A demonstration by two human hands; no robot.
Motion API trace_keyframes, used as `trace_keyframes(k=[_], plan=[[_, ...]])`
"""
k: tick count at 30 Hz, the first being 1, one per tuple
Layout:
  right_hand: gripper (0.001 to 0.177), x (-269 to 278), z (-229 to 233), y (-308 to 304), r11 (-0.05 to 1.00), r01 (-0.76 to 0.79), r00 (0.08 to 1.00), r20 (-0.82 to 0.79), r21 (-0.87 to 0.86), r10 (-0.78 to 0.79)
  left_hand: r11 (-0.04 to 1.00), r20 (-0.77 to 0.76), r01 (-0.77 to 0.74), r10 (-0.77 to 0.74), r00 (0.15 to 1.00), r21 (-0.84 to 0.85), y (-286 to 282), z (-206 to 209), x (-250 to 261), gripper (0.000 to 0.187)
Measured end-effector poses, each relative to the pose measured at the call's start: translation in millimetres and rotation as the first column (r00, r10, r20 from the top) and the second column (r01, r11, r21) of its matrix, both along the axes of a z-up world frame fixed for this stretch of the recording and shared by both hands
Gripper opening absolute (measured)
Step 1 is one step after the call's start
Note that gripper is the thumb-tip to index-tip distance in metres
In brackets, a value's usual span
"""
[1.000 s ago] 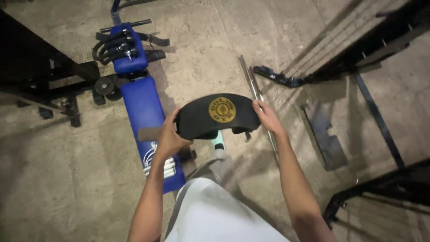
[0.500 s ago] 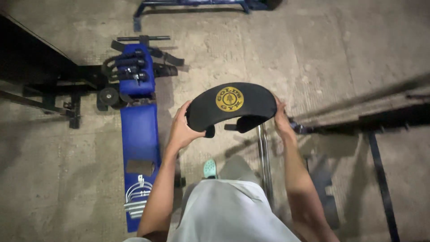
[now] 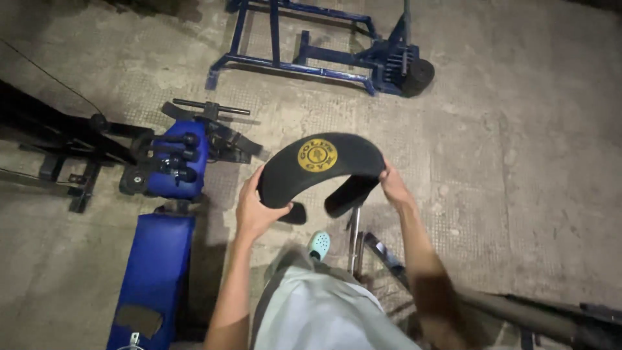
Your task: Wiping down and organizing various pieces of gym equipment including a barbell, weight clips, and a weight bench.
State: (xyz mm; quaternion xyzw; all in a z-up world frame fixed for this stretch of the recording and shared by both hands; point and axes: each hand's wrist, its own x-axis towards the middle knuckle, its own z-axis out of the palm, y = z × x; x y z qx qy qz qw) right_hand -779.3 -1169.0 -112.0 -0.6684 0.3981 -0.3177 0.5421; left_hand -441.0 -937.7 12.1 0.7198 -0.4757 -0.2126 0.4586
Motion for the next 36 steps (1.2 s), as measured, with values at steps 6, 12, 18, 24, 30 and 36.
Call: trace_keyframes(k=[6, 12, 18, 24, 30, 36], plan=[[0.103, 18, 19, -136, 0.995, -0.026, 0.991, 0.132, -0.097, 0.039, 0.996, -0.088, -0.084, 0.087, 0.992, 0.032, -110, 17, -26, 0.119], [0.113, 41, 52, -264, 0.999, -0.039, 0.957, 0.289, 0.015, 0.033, 0.998, -0.451, 0.064, -0.046, 0.891, 0.024, -237, -5, -15, 0.124], [0.1, 42, 15, -440, 0.977, 0.142, 0.99, 0.044, -0.156, -0.137, 0.993, -0.535, 0.1, -0.116, 0.837, -0.059, -381, -21, 15, 0.12], [0.091, 33, -27, -581, 0.99, 0.133, 0.966, 0.232, -0.056, -0.117, 0.989, -0.486, 0.135, -0.144, 0.862, -0.053, -517, 5, 51, 0.113], [0.091, 40, 18, -681, 0.987, 0.138, 0.989, 0.056, -0.088, -0.133, 0.993, -0.412, 0.117, -0.12, 0.903, -0.031, -607, 47, 69, 0.112], [0.106, 94, 165, -750, 0.93, -0.039, 0.998, 0.038, -0.365, 0.057, 0.995, -0.358, 0.022, -0.055, 0.932, -0.096, -673, 67, 71, 0.116]])
